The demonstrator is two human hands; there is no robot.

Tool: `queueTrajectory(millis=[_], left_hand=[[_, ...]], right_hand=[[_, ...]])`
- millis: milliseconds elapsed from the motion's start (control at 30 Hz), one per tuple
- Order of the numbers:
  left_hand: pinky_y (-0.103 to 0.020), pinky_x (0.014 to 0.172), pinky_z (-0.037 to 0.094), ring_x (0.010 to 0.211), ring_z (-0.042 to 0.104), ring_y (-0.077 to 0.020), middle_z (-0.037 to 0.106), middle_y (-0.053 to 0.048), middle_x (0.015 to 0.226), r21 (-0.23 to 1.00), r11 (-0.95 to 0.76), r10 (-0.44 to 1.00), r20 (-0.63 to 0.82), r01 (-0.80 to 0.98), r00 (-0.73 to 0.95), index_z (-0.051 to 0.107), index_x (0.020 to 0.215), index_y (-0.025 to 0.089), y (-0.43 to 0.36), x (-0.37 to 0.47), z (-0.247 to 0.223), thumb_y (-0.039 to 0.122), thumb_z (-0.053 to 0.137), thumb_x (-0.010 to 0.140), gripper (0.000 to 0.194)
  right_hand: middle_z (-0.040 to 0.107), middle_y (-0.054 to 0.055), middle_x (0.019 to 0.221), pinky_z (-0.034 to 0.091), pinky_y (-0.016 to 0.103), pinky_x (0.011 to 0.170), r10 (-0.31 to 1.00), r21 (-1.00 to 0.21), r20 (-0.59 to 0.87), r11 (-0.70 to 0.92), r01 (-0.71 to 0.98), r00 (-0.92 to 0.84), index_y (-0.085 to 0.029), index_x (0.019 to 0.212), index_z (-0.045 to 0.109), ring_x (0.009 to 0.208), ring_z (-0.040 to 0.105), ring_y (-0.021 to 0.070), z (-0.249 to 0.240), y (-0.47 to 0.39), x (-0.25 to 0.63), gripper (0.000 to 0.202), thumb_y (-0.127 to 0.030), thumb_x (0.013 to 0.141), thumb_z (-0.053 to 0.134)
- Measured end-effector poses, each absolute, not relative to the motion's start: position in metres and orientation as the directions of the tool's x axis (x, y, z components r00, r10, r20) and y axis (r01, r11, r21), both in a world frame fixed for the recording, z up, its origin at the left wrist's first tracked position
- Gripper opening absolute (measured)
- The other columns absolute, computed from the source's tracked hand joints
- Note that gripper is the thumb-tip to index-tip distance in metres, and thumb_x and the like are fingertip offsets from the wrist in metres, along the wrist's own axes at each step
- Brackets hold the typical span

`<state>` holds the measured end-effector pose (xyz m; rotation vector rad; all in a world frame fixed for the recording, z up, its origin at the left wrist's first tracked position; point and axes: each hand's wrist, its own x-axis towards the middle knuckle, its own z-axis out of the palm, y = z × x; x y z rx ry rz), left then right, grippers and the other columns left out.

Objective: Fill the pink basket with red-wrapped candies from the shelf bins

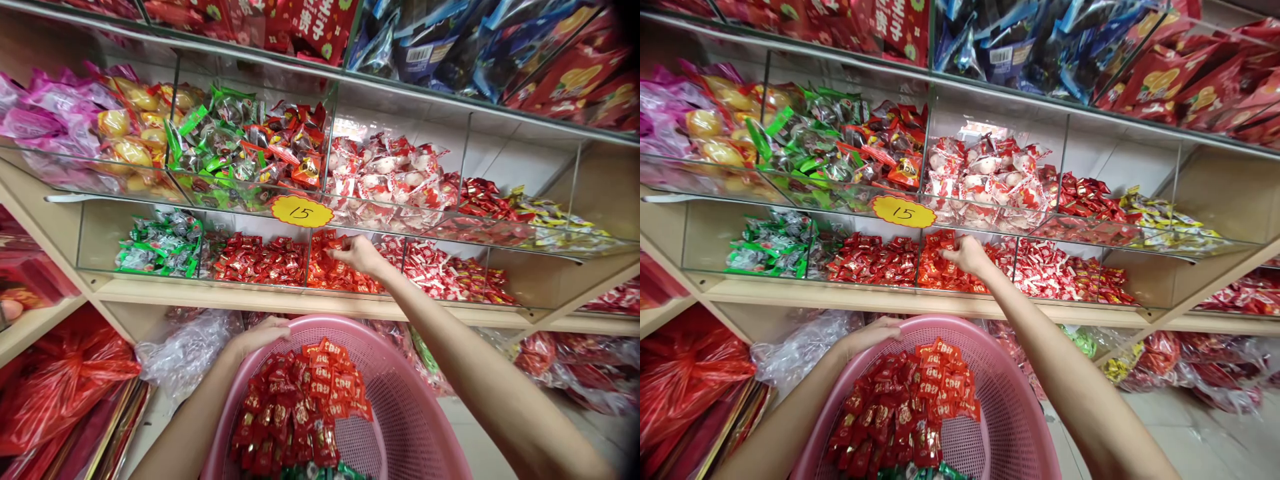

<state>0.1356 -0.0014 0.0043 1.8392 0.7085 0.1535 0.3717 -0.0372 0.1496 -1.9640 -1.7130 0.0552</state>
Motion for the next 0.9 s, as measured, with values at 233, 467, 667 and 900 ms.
queueTrajectory(millis=[233,467,667,900], left_hand=[[-0.026,0.076,0.036,0.086,0.051,-0.0205,0.063,0.001,0.086,0.89,-0.236,0.533,-0.217,0.39,0.818,0.064,0.087,0.016,-0.006,0.138,0.012,0.03,0.046,0.064,0.032],[-0.025,0.068,0.037,0.076,0.051,-0.0185,0.062,0.0,0.078,0.906,-0.214,0.523,-0.209,0.365,0.826,0.063,0.083,0.015,-0.008,0.139,0.012,0.029,0.046,0.064,0.03],[-0.024,0.06,0.035,0.063,0.049,-0.0149,0.058,0.0,0.067,0.932,-0.17,0.505,-0.195,0.319,0.841,0.062,0.075,0.012,-0.005,0.138,0.008,0.025,0.046,0.064,0.023],[-0.023,0.058,0.034,0.059,0.046,-0.0132,0.053,0.001,0.062,0.937,-0.157,0.508,-0.194,0.312,0.839,0.059,0.072,0.012,-0.004,0.138,0.004,0.024,0.045,0.063,0.02]], right_hand=[[0.048,-0.002,0.056,0.028,0.019,0.045,0.968,-0.567,0.014,0.214,0.795,-0.25,-0.012,0.072,0.059,0.049,0.036,0.0062,0.15,-0.102,0.354,0.031,-0.042,0.072,0.05],[0.059,0.004,0.071,0.034,0.02,0.05,0.927,-0.142,-0.268,0.23,0.963,-0.261,-0.011,0.079,0.062,0.058,0.048,0.0105,0.086,-0.106,0.323,0.023,-0.03,0.066,0.06],[0.062,0.012,0.089,0.042,0.026,0.071,0.91,0.03,-0.307,0.302,0.953,-0.279,-0.009,0.086,0.062,0.08,0.057,0.02,0.077,-0.1,0.3,0.024,-0.025,0.068,0.061],[0.059,0.016,0.096,0.044,0.03,0.075,0.936,0.141,-0.257,0.284,0.948,-0.242,-0.006,0.093,0.059,0.087,0.056,0.0226,0.065,-0.108,0.288,0.021,-0.014,0.075,0.05]])
